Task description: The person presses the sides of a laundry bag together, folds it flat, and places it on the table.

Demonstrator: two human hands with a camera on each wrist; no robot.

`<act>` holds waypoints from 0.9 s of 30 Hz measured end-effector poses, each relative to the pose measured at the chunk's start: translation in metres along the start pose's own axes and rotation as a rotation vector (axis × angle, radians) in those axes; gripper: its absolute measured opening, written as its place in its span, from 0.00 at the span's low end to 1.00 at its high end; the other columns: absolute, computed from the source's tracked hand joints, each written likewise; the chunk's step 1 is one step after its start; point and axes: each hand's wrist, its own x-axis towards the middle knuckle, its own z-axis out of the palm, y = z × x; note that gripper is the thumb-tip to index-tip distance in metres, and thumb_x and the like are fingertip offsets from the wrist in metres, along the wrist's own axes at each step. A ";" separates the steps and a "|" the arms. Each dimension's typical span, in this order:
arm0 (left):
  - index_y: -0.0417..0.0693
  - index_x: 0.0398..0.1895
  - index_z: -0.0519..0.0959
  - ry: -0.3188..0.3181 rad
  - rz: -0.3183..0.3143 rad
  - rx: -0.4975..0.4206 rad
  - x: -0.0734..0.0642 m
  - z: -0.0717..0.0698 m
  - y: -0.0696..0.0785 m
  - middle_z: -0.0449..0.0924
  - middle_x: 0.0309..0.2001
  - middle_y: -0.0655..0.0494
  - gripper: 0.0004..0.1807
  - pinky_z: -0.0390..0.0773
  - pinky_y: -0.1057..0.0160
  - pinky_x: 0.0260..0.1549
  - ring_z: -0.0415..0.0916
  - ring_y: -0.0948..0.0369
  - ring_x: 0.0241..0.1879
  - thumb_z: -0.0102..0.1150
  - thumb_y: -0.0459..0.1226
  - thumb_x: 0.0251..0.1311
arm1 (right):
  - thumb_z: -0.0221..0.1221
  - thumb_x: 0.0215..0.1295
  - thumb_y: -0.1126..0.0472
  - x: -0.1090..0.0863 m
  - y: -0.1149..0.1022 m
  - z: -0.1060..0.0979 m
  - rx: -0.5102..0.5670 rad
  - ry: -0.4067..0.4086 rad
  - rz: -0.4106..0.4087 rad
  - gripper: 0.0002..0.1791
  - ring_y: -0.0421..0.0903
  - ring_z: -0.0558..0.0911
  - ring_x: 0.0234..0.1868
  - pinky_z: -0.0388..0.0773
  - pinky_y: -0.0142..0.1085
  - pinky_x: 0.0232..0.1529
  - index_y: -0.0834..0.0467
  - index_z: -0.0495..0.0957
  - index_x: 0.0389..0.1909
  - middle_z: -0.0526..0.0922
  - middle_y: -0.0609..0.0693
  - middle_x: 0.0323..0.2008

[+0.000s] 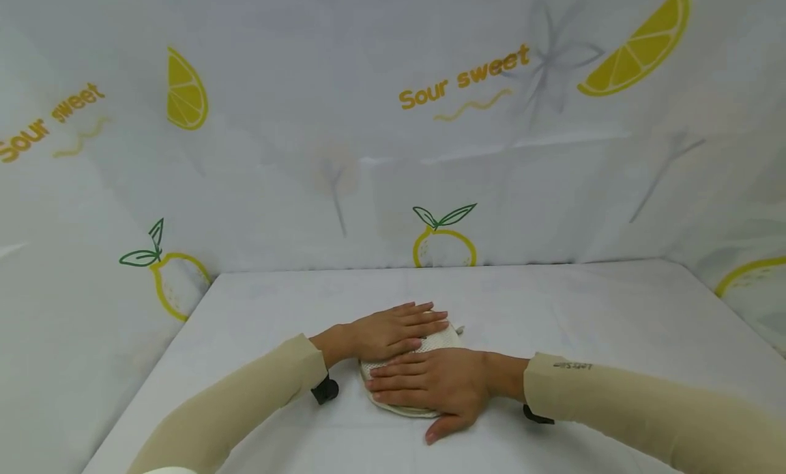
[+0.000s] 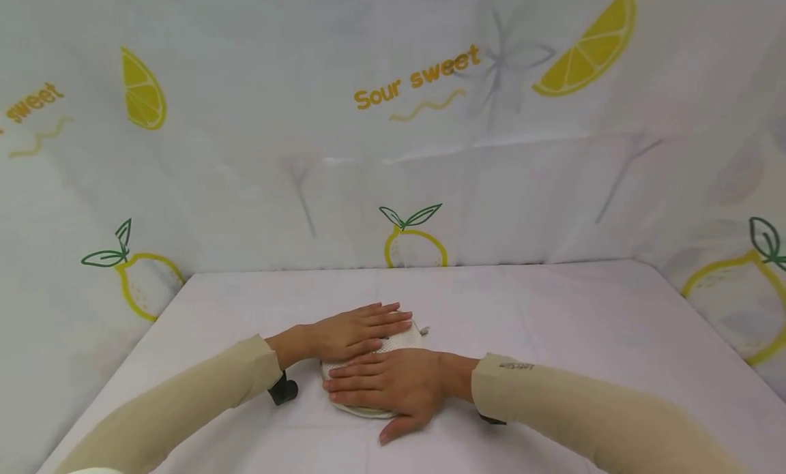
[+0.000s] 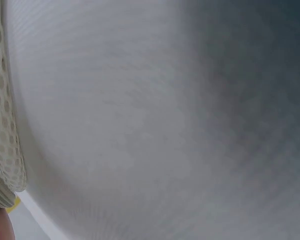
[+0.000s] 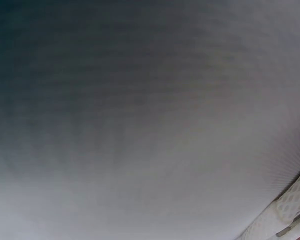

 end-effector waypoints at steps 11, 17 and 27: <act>0.56 0.76 0.48 0.056 0.000 -0.006 0.006 -0.007 -0.005 0.42 0.75 0.62 0.28 0.38 0.56 0.69 0.35 0.59 0.74 0.29 0.47 0.76 | 0.45 0.68 0.36 -0.004 0.007 -0.004 -0.074 0.047 -0.005 0.45 0.50 0.50 0.73 0.50 0.43 0.69 0.63 0.48 0.74 0.49 0.57 0.74; 0.54 0.77 0.47 0.159 -0.022 -0.065 -0.001 -0.001 -0.008 0.44 0.75 0.63 0.30 0.40 0.57 0.69 0.37 0.59 0.73 0.29 0.50 0.76 | 0.44 0.69 0.37 -0.002 0.004 -0.008 -0.097 0.079 -0.006 0.42 0.50 0.52 0.73 0.52 0.45 0.69 0.63 0.52 0.73 0.53 0.57 0.73; 0.52 0.76 0.49 0.324 -0.133 -0.049 -0.028 -0.027 0.003 0.46 0.75 0.61 0.29 0.43 0.55 0.69 0.41 0.58 0.73 0.37 0.44 0.75 | 0.46 0.71 0.39 -0.006 -0.015 -0.050 -0.159 0.144 0.204 0.38 0.47 0.54 0.72 0.52 0.44 0.69 0.58 0.55 0.73 0.57 0.52 0.72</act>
